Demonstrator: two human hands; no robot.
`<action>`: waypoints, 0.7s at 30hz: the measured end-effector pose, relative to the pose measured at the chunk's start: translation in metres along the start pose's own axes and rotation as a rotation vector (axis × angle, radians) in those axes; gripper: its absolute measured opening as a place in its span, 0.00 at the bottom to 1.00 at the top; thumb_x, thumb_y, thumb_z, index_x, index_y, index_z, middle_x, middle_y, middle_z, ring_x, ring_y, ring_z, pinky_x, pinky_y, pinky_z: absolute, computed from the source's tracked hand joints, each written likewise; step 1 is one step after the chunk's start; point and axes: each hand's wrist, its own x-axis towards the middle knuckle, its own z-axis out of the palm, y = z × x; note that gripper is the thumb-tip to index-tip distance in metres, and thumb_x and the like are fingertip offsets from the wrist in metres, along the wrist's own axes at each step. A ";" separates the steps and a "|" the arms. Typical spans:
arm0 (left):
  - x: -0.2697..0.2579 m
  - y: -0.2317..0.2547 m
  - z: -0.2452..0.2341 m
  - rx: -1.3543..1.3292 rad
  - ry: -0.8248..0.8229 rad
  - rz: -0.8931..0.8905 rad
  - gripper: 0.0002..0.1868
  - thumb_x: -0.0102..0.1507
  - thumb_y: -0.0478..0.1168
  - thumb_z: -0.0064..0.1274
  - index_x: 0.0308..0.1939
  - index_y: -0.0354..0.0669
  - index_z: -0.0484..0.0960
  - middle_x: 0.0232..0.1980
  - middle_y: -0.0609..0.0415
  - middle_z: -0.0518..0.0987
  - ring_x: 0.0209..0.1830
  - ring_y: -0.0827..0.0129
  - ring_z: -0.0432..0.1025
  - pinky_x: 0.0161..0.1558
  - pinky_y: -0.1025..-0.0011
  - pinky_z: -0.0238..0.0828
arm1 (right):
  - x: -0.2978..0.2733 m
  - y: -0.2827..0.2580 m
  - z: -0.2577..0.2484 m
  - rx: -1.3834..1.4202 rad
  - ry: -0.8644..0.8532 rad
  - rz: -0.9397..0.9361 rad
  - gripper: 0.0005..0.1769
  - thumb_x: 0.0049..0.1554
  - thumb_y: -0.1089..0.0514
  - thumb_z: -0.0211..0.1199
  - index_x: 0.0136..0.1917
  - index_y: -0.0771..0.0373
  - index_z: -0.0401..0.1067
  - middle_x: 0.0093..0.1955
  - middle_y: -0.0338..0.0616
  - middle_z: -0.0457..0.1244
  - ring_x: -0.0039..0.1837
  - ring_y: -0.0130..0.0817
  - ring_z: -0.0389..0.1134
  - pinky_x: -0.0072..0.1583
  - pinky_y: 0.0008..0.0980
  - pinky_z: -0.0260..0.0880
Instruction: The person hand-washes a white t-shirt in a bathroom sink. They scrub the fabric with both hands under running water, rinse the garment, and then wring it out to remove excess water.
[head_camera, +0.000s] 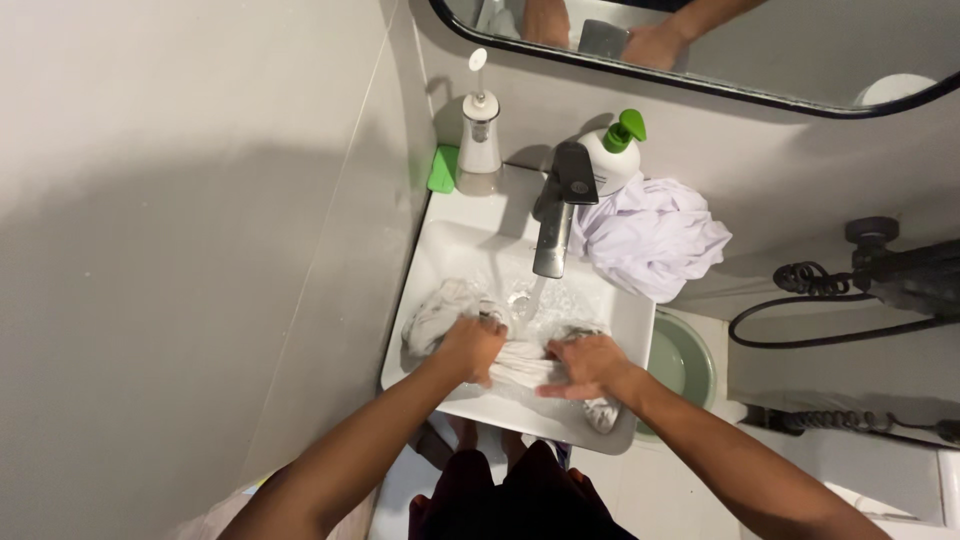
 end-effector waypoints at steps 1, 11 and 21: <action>0.008 -0.004 0.016 0.166 0.120 0.028 0.52 0.26 0.62 0.70 0.53 0.45 0.79 0.54 0.46 0.81 0.56 0.49 0.76 0.48 0.52 0.73 | 0.005 0.000 0.004 -0.077 -0.092 0.019 0.40 0.57 0.26 0.56 0.68 0.57 0.64 0.55 0.56 0.69 0.58 0.53 0.70 0.63 0.49 0.69; 0.043 -0.054 -0.098 -0.381 0.367 -0.552 0.11 0.62 0.29 0.50 0.48 0.39 0.79 0.40 0.42 0.82 0.42 0.46 0.77 0.41 0.49 0.72 | 0.019 0.066 -0.040 0.621 0.364 -0.081 0.19 0.55 0.47 0.66 0.54 0.60 0.72 0.41 0.54 0.69 0.45 0.51 0.70 0.49 0.46 0.71; -0.048 -0.001 -0.062 -0.226 0.625 -0.281 0.09 0.59 0.29 0.55 0.42 0.40 0.79 0.39 0.51 0.77 0.43 0.57 0.74 0.42 0.61 0.75 | -0.037 0.026 0.007 0.135 0.786 -0.254 0.24 0.47 0.58 0.66 0.58 0.53 0.67 0.53 0.44 0.68 0.50 0.47 0.72 0.48 0.44 0.74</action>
